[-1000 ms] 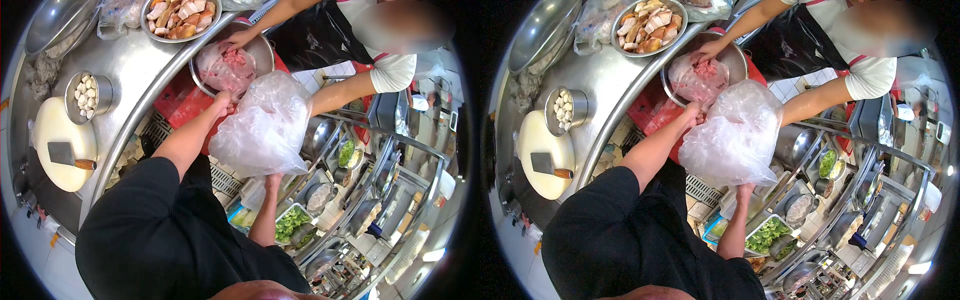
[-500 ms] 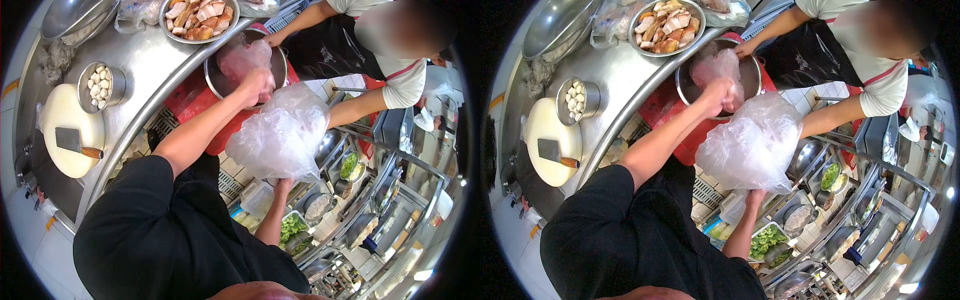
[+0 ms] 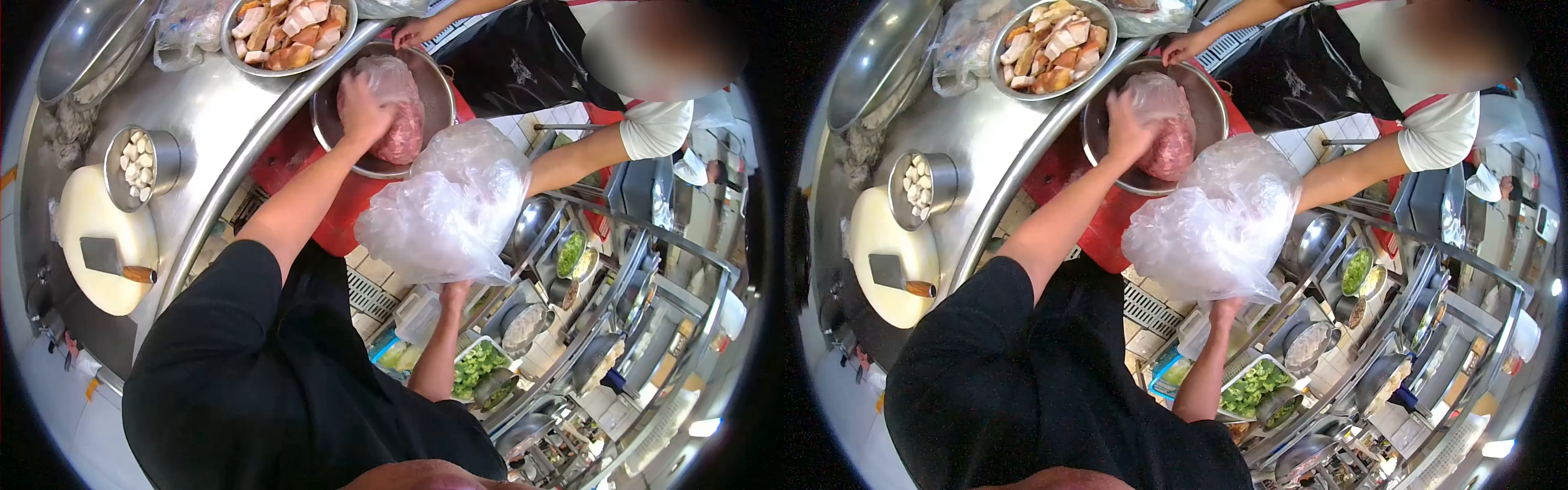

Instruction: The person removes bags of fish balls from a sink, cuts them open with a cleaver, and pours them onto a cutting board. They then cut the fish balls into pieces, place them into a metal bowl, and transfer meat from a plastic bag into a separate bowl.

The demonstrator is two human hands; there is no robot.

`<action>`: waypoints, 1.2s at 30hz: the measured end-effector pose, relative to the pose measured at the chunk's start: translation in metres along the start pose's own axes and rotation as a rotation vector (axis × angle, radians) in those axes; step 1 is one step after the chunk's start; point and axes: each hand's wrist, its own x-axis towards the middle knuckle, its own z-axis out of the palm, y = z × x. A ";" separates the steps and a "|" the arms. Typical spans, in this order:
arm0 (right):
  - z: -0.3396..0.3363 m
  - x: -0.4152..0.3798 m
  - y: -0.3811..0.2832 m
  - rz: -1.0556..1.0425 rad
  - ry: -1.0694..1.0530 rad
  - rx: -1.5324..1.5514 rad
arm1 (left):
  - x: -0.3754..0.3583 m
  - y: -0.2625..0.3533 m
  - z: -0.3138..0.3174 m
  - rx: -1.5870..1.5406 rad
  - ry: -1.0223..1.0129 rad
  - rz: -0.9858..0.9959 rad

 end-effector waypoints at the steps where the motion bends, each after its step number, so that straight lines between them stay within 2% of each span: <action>1: -0.002 0.001 0.001 0.081 -0.042 -0.058 | 0.012 0.031 -0.010 0.117 -0.177 0.196; 3: -0.011 0.004 0.006 0.241 -0.128 -0.172 | 0.023 0.003 0.033 0.461 -0.479 0.446; 4: -0.018 0.007 0.017 0.242 -0.135 -0.211 | 0.029 0.002 0.043 0.633 -0.626 0.572; 5: -0.024 0.007 0.028 0.244 -0.137 -0.249 | 0.034 0.003 0.054 0.631 -0.771 0.349; 8: -0.023 -0.002 0.036 0.244 -0.098 -0.266 | 0.021 -0.001 0.064 0.617 -0.928 0.426; 10: -0.045 0.010 0.063 0.210 -0.136 -0.277 | 0.005 -0.026 0.070 0.625 -0.739 0.675; 13: 0.001 -0.009 0.017 0.190 -0.094 -0.359 | 0.007 -0.016 0.063 0.620 -0.823 0.592; 14: 0.017 -0.019 -0.003 0.217 -0.058 -0.347 | 0.003 -0.025 0.069 0.557 -0.811 0.494; 17: 0.022 -0.022 0.008 0.296 -0.068 -0.306 | -0.026 0.005 0.029 0.476 -0.741 0.327; 20: 0.025 -0.017 0.052 0.364 -0.059 -0.102 | -0.040 -0.016 0.043 0.300 -0.757 -0.162; 21: 0.030 -0.019 0.054 0.380 -0.040 -0.079 | -0.043 -0.019 0.039 0.266 -0.659 -0.114; 24: 0.033 -0.034 0.045 0.455 -0.073 -0.021 | -0.029 -0.035 0.042 0.059 -0.655 -0.128; 27: 0.029 -0.037 0.030 0.483 -0.005 0.025 | -0.012 -0.061 0.067 0.139 -0.664 0.193; 29: 0.016 -0.024 0.031 0.482 -0.020 -0.010 | 0.000 -0.010 0.019 -0.160 -0.450 0.410; 30: 0.023 -0.024 0.023 0.449 -0.037 0.048 | 0.005 -0.043 0.061 0.066 -0.366 0.661; 31: 0.020 -0.017 0.036 0.365 0.008 0.086 | 0.005 -0.003 0.024 0.015 -0.433 0.508; 32: 0.018 -0.016 0.032 0.402 -0.033 0.113 | 0.003 0.020 0.004 -0.037 -0.413 0.440; 33: 0.017 -0.011 0.028 0.481 -0.152 0.145 | 0.005 0.029 -0.005 -0.102 -0.421 0.322; 34: 0.033 -0.013 0.022 0.475 -0.144 0.126 | 0.011 0.033 -0.009 -0.171 -0.417 0.216; 36: 0.045 -0.024 0.008 0.428 -0.131 0.123 | 0.011 0.033 -0.006 -0.169 -0.491 0.127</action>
